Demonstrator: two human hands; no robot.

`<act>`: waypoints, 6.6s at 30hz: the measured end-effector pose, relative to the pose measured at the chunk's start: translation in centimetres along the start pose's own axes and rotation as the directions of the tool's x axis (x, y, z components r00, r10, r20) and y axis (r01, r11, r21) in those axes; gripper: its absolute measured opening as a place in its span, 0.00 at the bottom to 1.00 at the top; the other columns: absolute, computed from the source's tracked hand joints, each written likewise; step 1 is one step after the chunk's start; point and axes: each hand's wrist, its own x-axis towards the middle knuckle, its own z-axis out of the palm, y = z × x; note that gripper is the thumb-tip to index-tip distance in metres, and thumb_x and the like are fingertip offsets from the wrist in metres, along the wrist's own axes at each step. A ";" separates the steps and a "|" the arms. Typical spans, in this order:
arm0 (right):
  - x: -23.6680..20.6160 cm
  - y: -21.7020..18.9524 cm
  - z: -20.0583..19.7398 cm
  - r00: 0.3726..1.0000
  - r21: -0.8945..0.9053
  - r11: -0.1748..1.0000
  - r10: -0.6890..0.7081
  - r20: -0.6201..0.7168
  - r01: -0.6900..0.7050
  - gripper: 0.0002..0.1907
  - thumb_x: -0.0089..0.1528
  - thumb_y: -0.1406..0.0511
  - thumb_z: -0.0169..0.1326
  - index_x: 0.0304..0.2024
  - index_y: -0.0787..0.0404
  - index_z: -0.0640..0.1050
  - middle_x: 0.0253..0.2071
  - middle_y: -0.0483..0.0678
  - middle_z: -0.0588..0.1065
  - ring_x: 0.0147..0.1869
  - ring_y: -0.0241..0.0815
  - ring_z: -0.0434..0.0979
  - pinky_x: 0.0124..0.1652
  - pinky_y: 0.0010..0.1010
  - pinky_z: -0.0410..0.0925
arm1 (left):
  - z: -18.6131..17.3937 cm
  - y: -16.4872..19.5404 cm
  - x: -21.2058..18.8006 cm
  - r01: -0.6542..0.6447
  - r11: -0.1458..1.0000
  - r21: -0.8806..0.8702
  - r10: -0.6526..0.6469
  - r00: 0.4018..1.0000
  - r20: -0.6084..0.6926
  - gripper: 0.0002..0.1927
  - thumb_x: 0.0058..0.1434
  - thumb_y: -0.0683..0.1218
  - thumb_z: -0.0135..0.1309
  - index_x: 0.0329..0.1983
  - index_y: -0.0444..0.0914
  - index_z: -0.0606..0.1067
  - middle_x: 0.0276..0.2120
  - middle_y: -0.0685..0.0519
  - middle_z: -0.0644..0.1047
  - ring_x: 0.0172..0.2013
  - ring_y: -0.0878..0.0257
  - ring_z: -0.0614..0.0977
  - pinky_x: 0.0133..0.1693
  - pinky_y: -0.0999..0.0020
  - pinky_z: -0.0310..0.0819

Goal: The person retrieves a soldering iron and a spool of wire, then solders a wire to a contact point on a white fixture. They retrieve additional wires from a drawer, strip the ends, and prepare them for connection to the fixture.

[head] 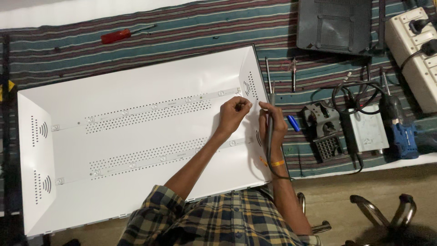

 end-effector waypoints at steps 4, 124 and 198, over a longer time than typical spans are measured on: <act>2.3 0.1 0.5 0.963 0.052 0.962 -0.269 0.027 0.267 0.15 0.61 0.76 0.59 0.49 0.60 0.77 0.45 0.51 0.77 0.47 0.44 0.80 0.40 0.33 0.75 | 0.0 -0.2 0.3 0.004 1.000 0.019 -0.004 1.000 0.019 0.07 0.63 0.43 0.61 0.37 0.32 0.80 0.25 0.57 0.77 0.26 0.74 0.73 0.28 0.76 0.68; -0.5 0.6 1.7 0.991 0.306 0.945 0.131 -0.033 -0.114 0.11 0.69 0.69 0.54 0.54 0.62 0.77 0.44 0.50 0.82 0.46 0.37 0.84 0.43 0.28 0.77 | -1.0 1.4 1.9 0.045 0.999 0.024 -0.042 0.992 -0.116 0.10 0.65 0.46 0.59 0.35 0.33 0.79 0.20 0.60 0.72 0.23 0.75 0.66 0.24 0.75 0.60; 1.6 9.3 -19.9 0.927 0.012 0.943 0.329 -0.182 -0.333 0.07 0.63 0.69 0.66 0.38 0.68 0.82 0.31 0.45 0.76 0.33 0.31 0.73 0.37 0.23 0.65 | -7.4 8.9 -3.8 -0.257 0.817 0.516 0.327 0.944 -0.048 0.10 0.65 0.45 0.62 0.45 0.35 0.80 0.37 0.51 0.80 0.40 0.61 0.82 0.44 0.66 0.76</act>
